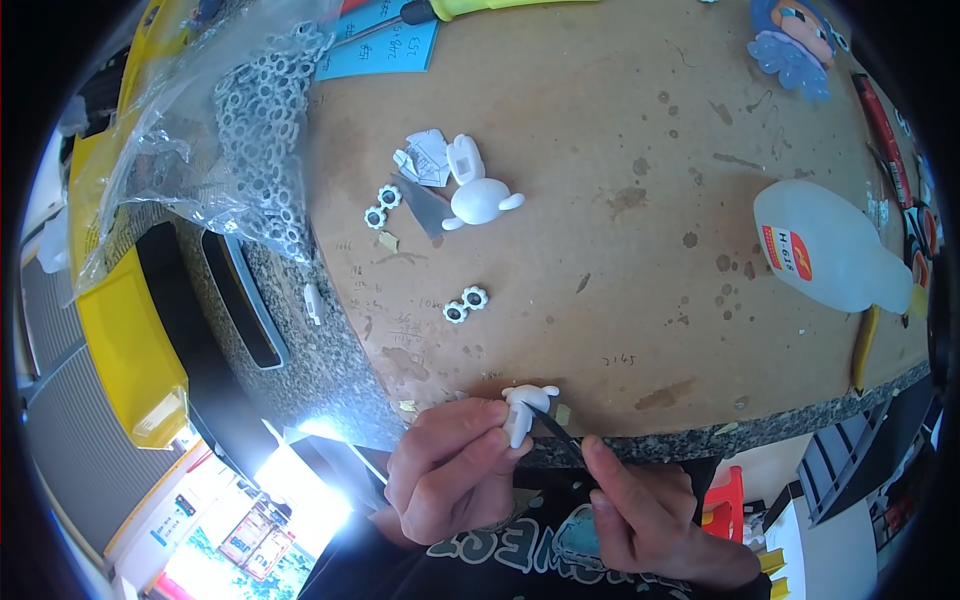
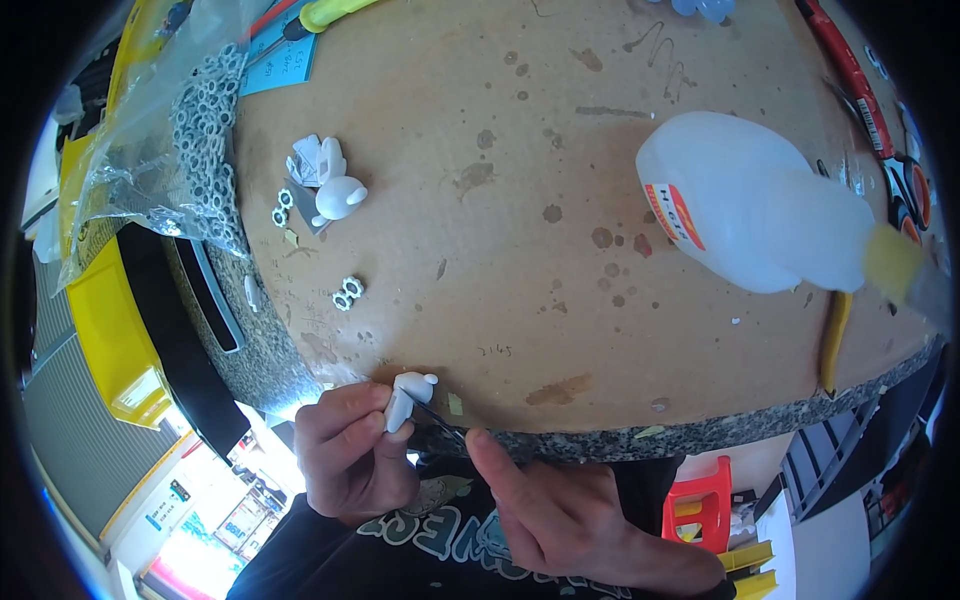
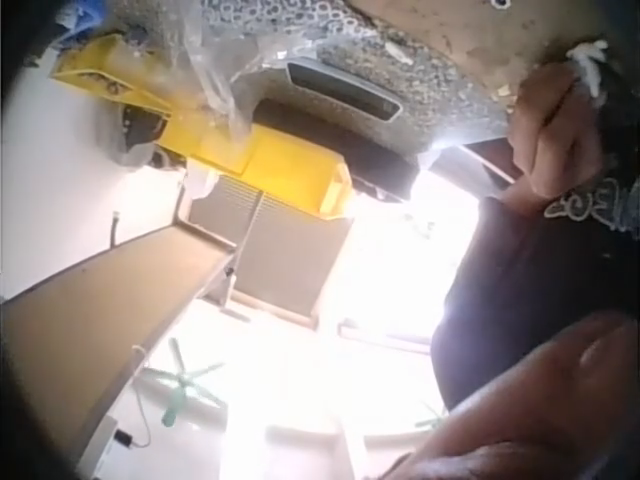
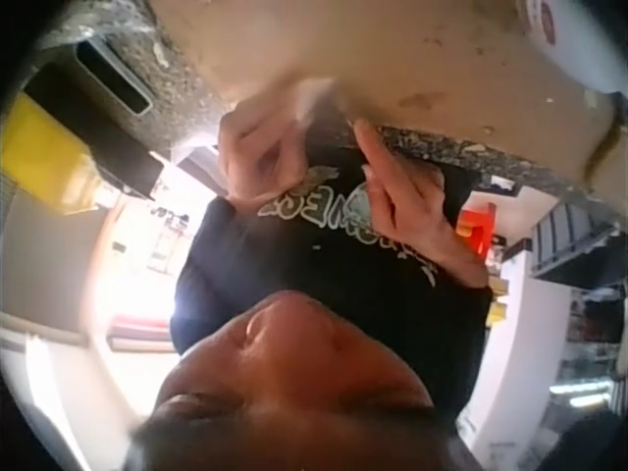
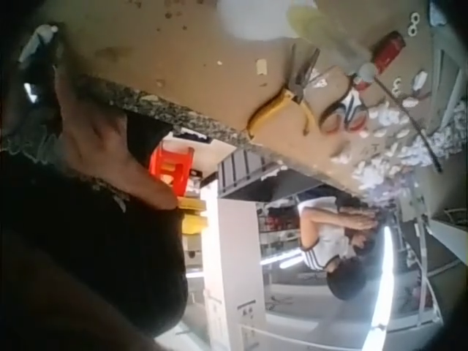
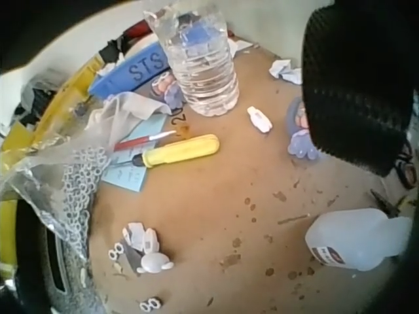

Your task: Assembling small plastic toy figures by gluing parts together at a workbench.

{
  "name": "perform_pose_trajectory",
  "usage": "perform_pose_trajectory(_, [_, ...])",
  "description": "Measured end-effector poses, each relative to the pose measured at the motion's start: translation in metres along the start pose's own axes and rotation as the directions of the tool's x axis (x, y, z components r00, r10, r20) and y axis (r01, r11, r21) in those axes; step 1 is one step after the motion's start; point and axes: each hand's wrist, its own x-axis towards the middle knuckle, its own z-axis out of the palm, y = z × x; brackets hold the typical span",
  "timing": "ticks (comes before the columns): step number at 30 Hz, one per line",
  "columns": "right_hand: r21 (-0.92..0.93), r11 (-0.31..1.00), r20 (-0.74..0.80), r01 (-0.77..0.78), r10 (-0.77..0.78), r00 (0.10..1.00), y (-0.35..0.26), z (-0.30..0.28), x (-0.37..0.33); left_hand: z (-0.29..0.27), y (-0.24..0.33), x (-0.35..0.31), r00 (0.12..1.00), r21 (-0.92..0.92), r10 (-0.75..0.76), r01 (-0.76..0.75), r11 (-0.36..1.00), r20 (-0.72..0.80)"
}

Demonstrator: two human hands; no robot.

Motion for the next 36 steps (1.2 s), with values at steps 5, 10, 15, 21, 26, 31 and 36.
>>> perform_pose_trajectory(5, [-0.040,0.999,0.015,0.003,-0.002,1.000,0.000,0.000,-0.001,0.004,0.003,0.001,0.999,0.003,-0.023,0.023,1.000,-0.024])
perform_pose_trajectory(10, [0.020,1.000,-0.040,0.008,-0.007,0.999,0.000,0.003,0.001,0.002,0.001,0.000,1.000,0.008,-0.007,0.007,1.000,0.018])
perform_pose_trajectory(15, [0.394,0.874,0.130,-0.285,0.254,0.959,-0.005,-0.017,0.005,0.001,0.000,-0.001,1.000,0.013,-0.005,0.005,1.000,0.029])
perform_pose_trajectory(21, [0.371,0.884,0.046,-0.284,0.288,0.957,-0.010,-0.017,0.004,0.002,0.001,-0.001,1.000,0.001,-0.013,0.013,1.000,0.022])
perform_pose_trajectory(26, [0.275,0.950,0.018,-0.147,0.148,0.989,-0.002,-0.008,0.005,0.002,0.001,-0.001,1.000,0.006,-0.018,0.018,1.000,0.002])
perform_pose_trajectory(31, [0.103,0.991,0.011,-0.085,0.084,0.996,-0.005,-0.006,0.004,0.001,0.000,-0.001,1.000,-0.003,0.003,-0.003,1.000,-0.001])
perform_pose_trajectory(36, [0.229,0.954,0.038,-0.194,0.191,0.981,-0.008,-0.011,0.005,0.002,-0.001,0.000,1.000,0.004,0.012,-0.012,1.000,0.008])
